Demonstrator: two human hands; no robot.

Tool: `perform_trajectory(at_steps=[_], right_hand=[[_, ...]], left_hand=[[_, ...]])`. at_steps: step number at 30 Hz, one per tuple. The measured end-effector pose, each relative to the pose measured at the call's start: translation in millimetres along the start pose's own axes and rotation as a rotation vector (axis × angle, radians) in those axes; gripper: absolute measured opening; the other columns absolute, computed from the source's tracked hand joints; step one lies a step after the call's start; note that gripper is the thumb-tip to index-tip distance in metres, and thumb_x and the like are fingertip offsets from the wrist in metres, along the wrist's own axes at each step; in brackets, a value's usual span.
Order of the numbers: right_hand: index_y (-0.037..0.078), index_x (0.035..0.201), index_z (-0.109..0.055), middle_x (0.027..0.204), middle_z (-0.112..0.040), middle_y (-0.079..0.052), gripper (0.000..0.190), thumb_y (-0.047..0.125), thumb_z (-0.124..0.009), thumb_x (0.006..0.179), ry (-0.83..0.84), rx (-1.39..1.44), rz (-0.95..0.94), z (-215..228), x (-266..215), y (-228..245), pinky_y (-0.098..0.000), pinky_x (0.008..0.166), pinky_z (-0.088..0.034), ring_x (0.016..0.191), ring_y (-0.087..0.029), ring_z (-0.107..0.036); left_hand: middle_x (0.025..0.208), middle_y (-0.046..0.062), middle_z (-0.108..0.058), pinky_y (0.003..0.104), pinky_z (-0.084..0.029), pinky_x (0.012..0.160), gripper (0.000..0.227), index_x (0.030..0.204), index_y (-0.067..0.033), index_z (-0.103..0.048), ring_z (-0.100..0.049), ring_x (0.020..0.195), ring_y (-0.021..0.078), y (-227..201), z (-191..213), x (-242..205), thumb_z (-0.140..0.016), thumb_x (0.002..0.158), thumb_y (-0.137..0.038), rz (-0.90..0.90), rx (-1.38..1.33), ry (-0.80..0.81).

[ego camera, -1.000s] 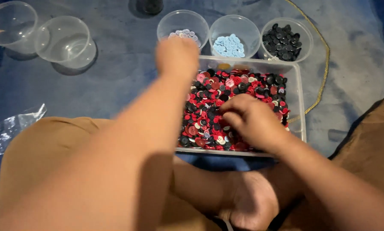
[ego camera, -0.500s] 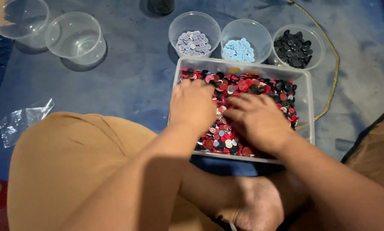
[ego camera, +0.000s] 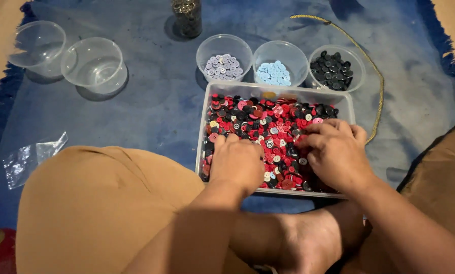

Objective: Sorting a variety of buttons by color or type from a large mixed tray into separate small plastic bowls.

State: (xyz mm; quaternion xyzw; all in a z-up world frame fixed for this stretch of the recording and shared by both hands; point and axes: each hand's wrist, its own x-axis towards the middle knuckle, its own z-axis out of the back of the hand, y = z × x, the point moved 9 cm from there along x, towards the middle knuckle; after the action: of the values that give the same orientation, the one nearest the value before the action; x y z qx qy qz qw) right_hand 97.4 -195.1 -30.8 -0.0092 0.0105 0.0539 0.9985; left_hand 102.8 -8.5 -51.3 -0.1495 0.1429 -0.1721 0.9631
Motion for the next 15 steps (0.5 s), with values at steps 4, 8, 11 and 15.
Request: perform_trajectory(at_steps=[4, 8, 11, 15], right_hand=[[0.043, 0.097, -0.074, 0.113, -0.068, 0.016, 0.016, 0.034, -0.065, 0.087, -0.038, 0.021, 0.080, -12.0, 23.3, 7.1, -0.0410, 0.095, -0.046, 0.119, -0.016, -0.059], [0.038, 0.105, -0.075, 0.107, -0.071, 0.011, 0.018, 0.036, -0.069, 0.088, -0.049, 0.101, 0.182, -28.9, 54.2, 24.0, -0.0388, 0.086, -0.050, 0.108, -0.019, -0.066], [0.036, 0.106, -0.076, 0.106, -0.070, 0.008, 0.019, 0.035, -0.070, 0.087, -0.004, 0.076, 0.217, -40.6, 64.1, 30.6, -0.0363, 0.085, -0.049, 0.107, -0.019, -0.067], [0.034, 0.095, -0.078, 0.104, -0.069, 0.009, 0.011, 0.036, -0.071, 0.086, 0.026, 0.040, 0.224, -45.4, 67.3, 28.0, -0.0345, 0.088, -0.050, 0.105, -0.018, -0.068]], left_hand=[[0.109, 0.003, -0.072, 0.044, -0.033, 0.099, 0.023, 0.098, -0.0270, -0.079, -0.053, 0.113, 0.0274, -6.9, 8.4, -8.0, -0.059, 0.087, -0.032, 0.016, -0.004, 0.031], [0.105, 0.000, -0.070, 0.042, -0.034, 0.099, 0.025, 0.095, -0.0300, -0.079, -0.053, 0.112, 0.0252, -3.3, 1.1, -1.9, -0.056, 0.087, -0.023, 0.037, -0.049, 0.007], [0.103, 0.002, -0.071, 0.042, -0.034, 0.100, 0.028, 0.091, -0.0295, -0.080, -0.056, 0.112, 0.0269, -8.0, 0.4, -1.4, -0.054, 0.087, -0.019, 0.029, -0.062, 0.059], [0.101, 0.010, -0.072, 0.047, -0.034, 0.099, 0.028, 0.092, -0.0128, -0.079, -0.061, 0.109, 0.0323, -23.4, -12.0, 3.9, -0.051, 0.088, -0.009, 0.003, -0.053, 0.185]])
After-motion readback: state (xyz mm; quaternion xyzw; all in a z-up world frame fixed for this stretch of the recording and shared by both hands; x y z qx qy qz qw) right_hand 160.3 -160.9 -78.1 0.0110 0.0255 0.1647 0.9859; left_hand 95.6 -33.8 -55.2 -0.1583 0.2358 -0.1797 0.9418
